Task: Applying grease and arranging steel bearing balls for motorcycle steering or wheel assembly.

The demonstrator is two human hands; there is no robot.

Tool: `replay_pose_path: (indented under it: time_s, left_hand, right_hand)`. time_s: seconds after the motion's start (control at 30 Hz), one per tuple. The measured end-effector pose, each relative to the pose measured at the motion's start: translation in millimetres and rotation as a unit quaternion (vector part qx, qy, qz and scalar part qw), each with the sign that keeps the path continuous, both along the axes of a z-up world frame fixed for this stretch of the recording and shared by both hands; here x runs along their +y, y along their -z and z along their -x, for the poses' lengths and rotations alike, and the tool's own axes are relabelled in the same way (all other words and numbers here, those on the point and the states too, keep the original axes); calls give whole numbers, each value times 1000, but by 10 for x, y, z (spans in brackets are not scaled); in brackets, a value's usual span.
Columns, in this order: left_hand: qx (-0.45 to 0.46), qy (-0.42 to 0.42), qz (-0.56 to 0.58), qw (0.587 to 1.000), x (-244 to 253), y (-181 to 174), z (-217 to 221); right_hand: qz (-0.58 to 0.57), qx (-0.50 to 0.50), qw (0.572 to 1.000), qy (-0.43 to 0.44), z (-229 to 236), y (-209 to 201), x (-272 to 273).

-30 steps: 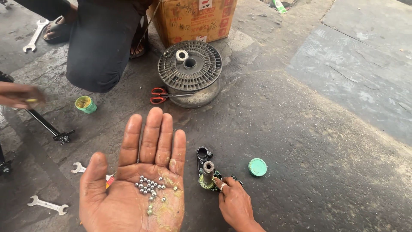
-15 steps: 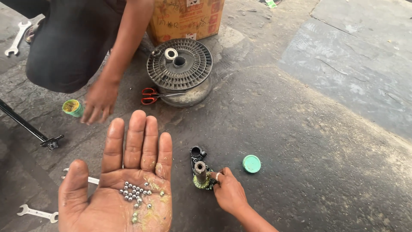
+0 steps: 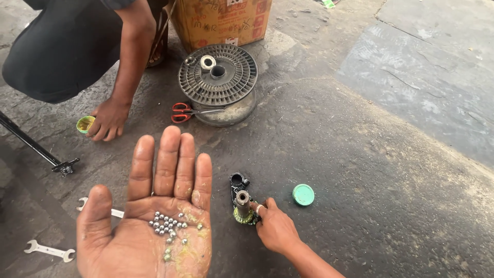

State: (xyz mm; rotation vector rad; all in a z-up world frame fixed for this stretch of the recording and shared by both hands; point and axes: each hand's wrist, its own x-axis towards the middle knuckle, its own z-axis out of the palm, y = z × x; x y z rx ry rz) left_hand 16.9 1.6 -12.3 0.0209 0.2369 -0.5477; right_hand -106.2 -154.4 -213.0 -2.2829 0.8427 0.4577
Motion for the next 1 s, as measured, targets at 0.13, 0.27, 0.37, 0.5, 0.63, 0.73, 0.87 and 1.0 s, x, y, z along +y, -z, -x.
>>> replay_pose_path:
  time_s: [0.13,0.27,0.37,0.5,0.63,0.73,0.87,1.0]
  left_hand:
    - [0,-4,-9,1000,8,-22,10]
    - [-12,17,103,994,59,-1,-6]
    - [-22,17,101,995,84,-9,-12]
    - [-45,37,87,994,68,-40,27]
    - [-39,21,58,997,60,-67,35]
    - [-48,27,86,995,47,-35,70]
    - [-45,37,84,995,18,-42,87]
    - [-42,29,64,997,15,-58,92]
  right_hand:
    - [28,2,1000,11,69,24,57]
    - [7,-9,998,57,141,21,136]
    - [-2,-30,993,114,122,-25,207]
    - [-1,-17,995,101,148,51,215]
    - [20,-74,988,132,165,92,263]
    - [-10,-39,990,135,170,22,303]
    - [24,-66,992,107,175,91,328]
    - [26,-75,988,132,205,201,361]
